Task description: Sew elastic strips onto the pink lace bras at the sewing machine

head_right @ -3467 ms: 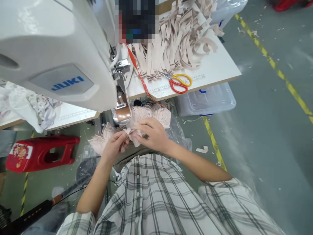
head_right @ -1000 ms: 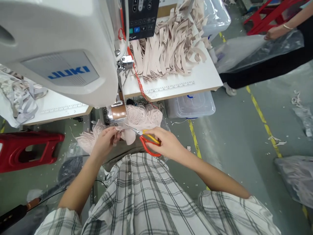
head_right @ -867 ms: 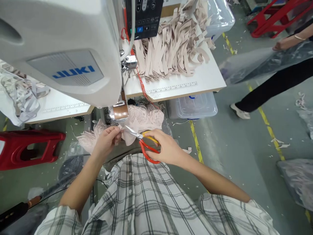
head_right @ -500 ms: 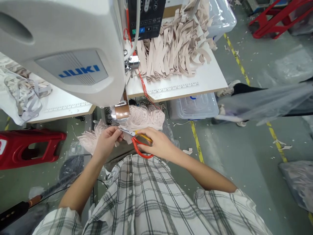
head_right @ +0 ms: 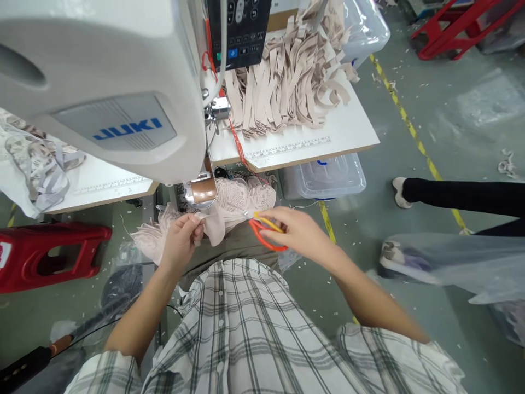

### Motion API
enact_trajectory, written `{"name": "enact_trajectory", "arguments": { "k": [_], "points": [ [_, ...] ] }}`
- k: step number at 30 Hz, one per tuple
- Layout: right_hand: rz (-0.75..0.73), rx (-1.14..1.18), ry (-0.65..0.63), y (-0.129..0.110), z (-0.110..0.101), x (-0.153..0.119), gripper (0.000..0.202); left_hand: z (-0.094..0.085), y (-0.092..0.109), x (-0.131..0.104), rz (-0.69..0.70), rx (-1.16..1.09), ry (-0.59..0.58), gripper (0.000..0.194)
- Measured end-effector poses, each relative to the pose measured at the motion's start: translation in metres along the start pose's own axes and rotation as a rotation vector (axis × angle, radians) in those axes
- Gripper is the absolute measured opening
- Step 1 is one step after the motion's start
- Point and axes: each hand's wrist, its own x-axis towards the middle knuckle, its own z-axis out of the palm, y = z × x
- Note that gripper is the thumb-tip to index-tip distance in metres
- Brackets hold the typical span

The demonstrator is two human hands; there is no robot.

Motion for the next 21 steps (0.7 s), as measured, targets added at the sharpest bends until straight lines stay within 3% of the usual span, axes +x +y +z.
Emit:
{"name": "enact_trajectory", "arguments": {
  "k": [4, 6, 9, 10, 14, 15, 17, 20, 21],
  "points": [
    [0.02, -0.288, 0.261, 0.032, -0.05, 0.051, 0.039, 0.005, 0.001, 0.004, -0.036, -0.117, -0.035, 0.027],
    [-0.037, -0.416, 0.397, 0.036, -0.066, 0.073, 0.041, 0.008, 0.006, 0.006, -0.067, -0.125, -0.068, 0.028],
    [-0.201, -0.465, 0.538, 0.012, -0.052, 0.08, 0.046, 0.01, 0.016, 0.003, -0.187, -0.057, -0.196, 0.028],
    [-0.289, -0.441, 0.515, -0.001, -0.038, 0.074, 0.046, 0.01, 0.019, 0.001, -0.246, -0.026, -0.258, 0.027],
    [-0.735, -0.359, 0.039, -0.03, 0.027, 0.042, 0.028, 0.012, 0.025, -0.008, -0.393, 0.161, -0.509, 0.02],
    [-0.762, -0.324, -0.017, -0.029, 0.036, 0.038, 0.028, 0.011, 0.023, -0.011, -0.347, 0.262, -0.514, 0.021],
    [-0.637, -0.22, 0.04, -0.019, 0.042, 0.039, 0.024, 0.008, 0.014, -0.018, -0.107, 0.518, -0.352, 0.025],
    [-0.244, -0.051, 0.29, -0.003, 0.033, 0.049, 0.015, 0.0, -0.02, -0.028, 0.35, 0.708, 0.031, 0.027],
    [-0.104, 0.09, 0.332, -0.001, 0.03, 0.052, 0.018, -0.001, -0.035, -0.03, 0.403, 0.66, 0.043, 0.032]
  ]
}}
